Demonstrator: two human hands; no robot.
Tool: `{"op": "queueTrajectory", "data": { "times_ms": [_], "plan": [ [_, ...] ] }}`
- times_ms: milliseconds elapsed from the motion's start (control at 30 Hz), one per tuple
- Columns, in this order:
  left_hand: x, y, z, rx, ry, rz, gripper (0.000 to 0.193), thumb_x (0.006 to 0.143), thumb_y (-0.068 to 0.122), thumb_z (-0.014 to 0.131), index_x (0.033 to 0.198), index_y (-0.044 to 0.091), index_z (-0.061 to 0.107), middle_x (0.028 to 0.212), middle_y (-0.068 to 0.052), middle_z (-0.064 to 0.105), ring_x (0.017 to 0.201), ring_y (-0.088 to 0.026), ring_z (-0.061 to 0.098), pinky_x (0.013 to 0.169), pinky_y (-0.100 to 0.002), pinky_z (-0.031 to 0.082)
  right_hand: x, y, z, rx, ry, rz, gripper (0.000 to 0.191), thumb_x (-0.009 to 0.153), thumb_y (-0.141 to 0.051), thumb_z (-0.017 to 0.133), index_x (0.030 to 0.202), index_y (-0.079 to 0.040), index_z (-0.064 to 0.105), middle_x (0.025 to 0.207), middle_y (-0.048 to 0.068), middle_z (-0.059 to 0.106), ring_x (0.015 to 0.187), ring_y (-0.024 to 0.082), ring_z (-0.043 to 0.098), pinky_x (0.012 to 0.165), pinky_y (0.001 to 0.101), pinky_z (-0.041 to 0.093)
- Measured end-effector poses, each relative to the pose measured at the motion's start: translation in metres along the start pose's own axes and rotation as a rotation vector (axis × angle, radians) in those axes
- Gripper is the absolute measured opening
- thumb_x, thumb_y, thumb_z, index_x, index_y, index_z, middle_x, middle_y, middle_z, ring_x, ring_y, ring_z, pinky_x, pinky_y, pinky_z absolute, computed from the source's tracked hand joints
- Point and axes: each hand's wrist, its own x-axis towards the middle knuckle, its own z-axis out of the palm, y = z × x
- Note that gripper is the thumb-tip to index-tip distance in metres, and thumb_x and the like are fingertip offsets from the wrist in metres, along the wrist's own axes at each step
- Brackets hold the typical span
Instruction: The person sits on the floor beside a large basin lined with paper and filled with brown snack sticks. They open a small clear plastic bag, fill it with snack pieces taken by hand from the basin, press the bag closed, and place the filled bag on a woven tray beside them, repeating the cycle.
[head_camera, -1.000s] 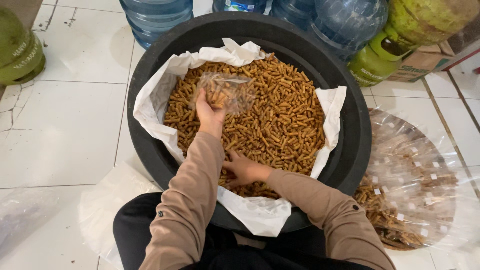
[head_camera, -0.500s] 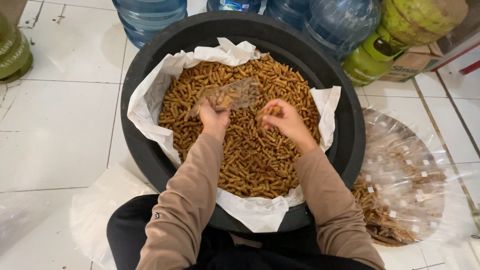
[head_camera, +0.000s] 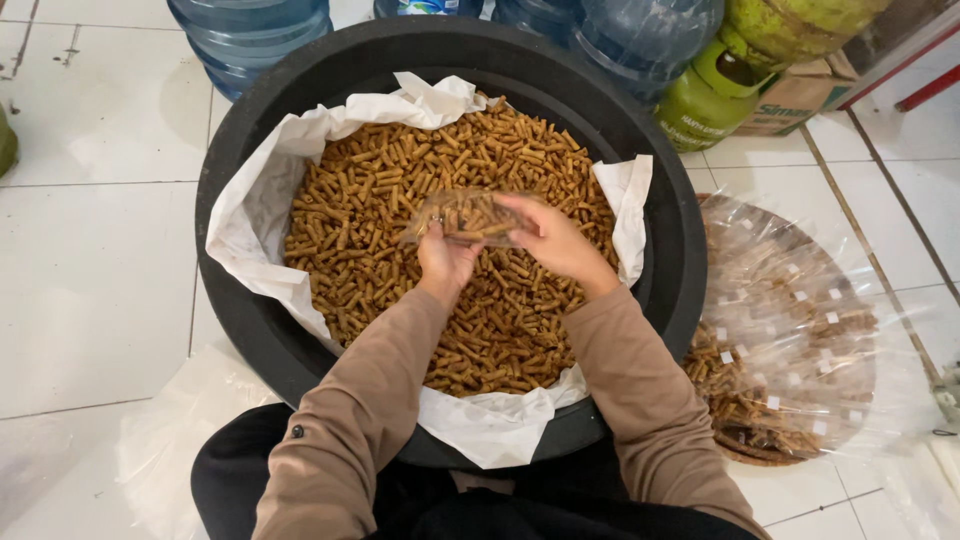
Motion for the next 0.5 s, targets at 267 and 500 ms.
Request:
{"op": "queueTrajectory", "data": {
  "times_ms": [267, 500],
  "plan": [
    [-0.04, -0.001, 0.037, 0.219, -0.354, -0.292, 0.058, 0.111, 0.037, 0.023, 0.154, -0.001, 0.033, 0.149, -0.025, 0.049, 0.141, -0.039, 0.049, 0.117, -0.053, 0.045, -0.041, -0.032, -0.035, -0.335, 0.069, -0.256, 0.065, 0.083, -0.013, 0.085, 0.142, -0.005, 0.058, 0.146, 0.021, 0.059, 0.133, 0.036, 0.058, 0.108, 0.0407, 0.048],
    [-0.086, 0.01, 0.073, 1.195, -0.069, -0.364, 0.07, 0.1, 0.049, 0.048, 0.156, 0.012, 0.03, 0.147, -0.01, 0.056, 0.137, -0.025, 0.054, 0.114, -0.047, 0.043, -0.201, -0.071, -0.152, -0.786, 0.56, -0.068, 0.074, 0.08, -0.014, 0.086, 0.146, -0.002, 0.056, 0.151, 0.026, 0.054, 0.137, 0.043, 0.053, 0.114, 0.0454, 0.043]
  ]
}}
